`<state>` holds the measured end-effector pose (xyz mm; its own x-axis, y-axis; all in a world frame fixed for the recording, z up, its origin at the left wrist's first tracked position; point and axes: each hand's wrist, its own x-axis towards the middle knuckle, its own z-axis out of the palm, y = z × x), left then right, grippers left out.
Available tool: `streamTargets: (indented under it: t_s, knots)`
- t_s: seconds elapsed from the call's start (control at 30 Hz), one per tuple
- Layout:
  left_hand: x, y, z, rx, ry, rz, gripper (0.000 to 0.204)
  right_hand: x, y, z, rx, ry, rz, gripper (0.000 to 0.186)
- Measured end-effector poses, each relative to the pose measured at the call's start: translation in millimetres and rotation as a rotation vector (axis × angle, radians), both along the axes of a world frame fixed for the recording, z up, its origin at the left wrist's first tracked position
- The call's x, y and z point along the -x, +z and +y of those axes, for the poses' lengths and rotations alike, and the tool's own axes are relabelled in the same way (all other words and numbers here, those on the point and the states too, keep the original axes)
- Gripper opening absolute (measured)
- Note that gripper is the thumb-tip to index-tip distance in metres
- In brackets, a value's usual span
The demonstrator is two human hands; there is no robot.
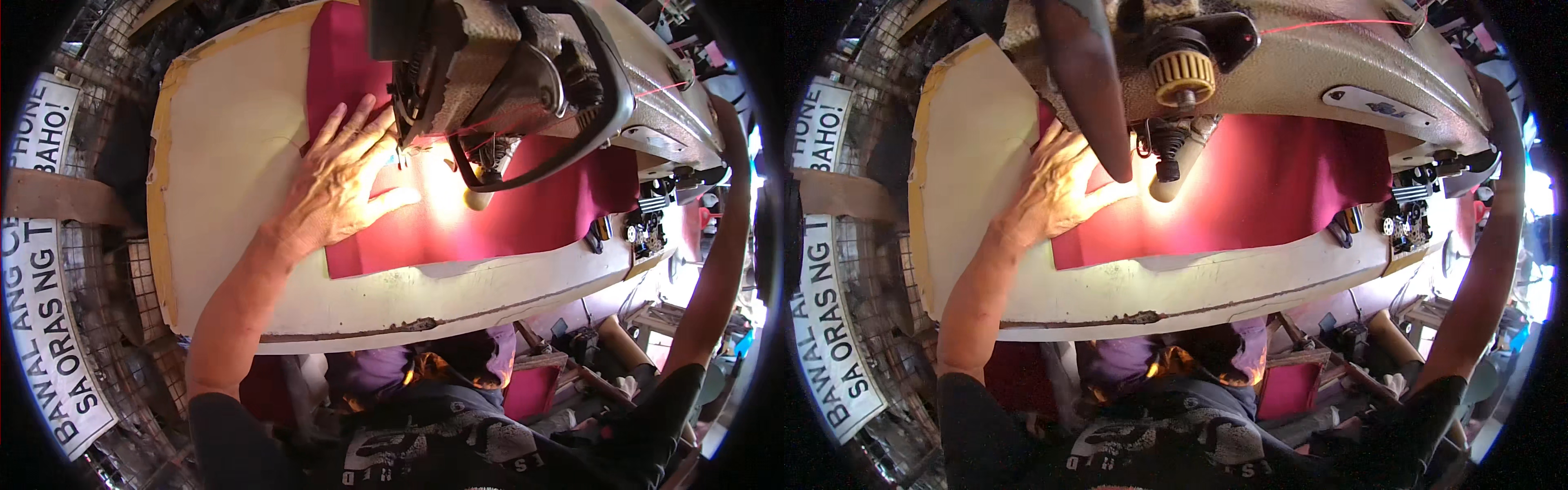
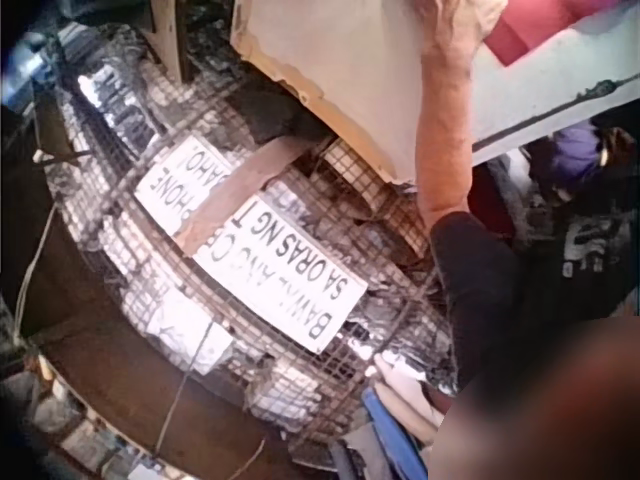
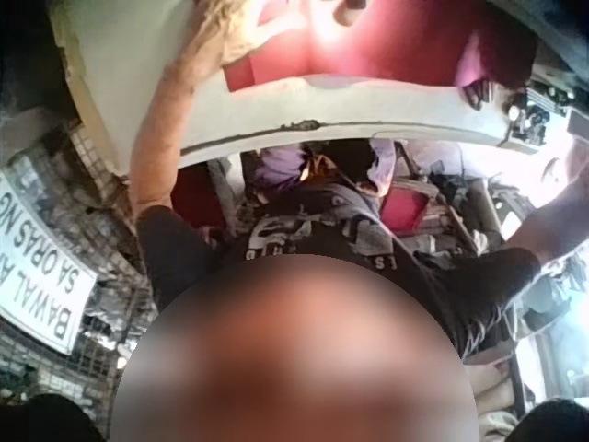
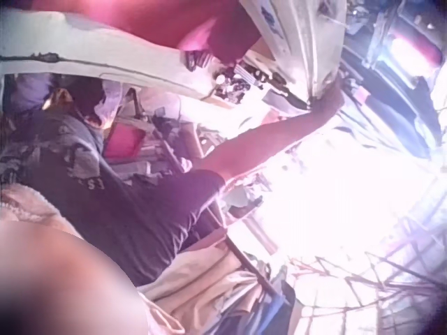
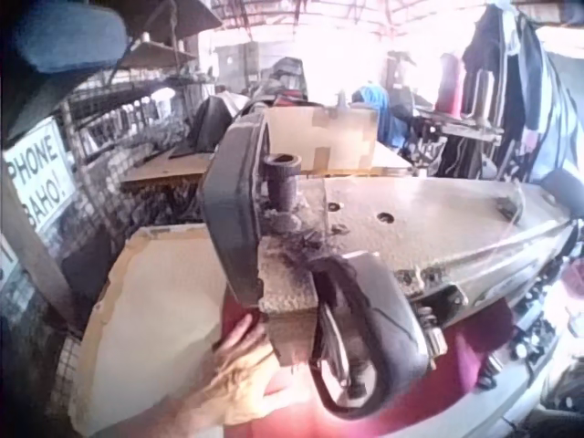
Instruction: Sewing colorful straps onto a pink fabric piece to assemble a bag using an industrial sewing machine.
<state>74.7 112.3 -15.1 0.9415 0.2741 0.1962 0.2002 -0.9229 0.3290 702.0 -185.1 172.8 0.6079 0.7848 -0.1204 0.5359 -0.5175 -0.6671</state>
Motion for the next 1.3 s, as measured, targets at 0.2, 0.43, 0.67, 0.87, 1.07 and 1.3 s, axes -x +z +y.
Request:
streamTargets:
  t_s: [0.2, 0.43, 0.67, 0.87, 1.07, 1.3]
  knots:
    - [2, -6, 6, -0.105, -0.019, -0.040, 0.063, 25, -26, -54, 0.108, 0.138, -1.207, 0.056]
    - [1, -5, 6, -0.106, -0.028, -0.062, 0.060, 76, -106, -61, -0.585, -0.586, -0.854, 0.048]
    - [1, 12, 4, -0.121, -0.027, -0.068, 0.056, 146, -131, -35, -0.772, -0.714, -0.623, 0.053]
    - [-33, 27, 67, 0.142, -0.009, 0.141, 0.036, 338, -141, -52, -0.461, -0.696, -0.415, 0.049]
    - [-92, 9, 113, -0.339, -0.139, -0.285, 0.037, 422, -176, 23, -0.315, -0.314, -0.280, 0.070]
    - [-69, -26, 126, -0.210, 0.074, -0.138, 0.058, 449, -161, 93, -0.430, 0.031, -0.677, 0.029]
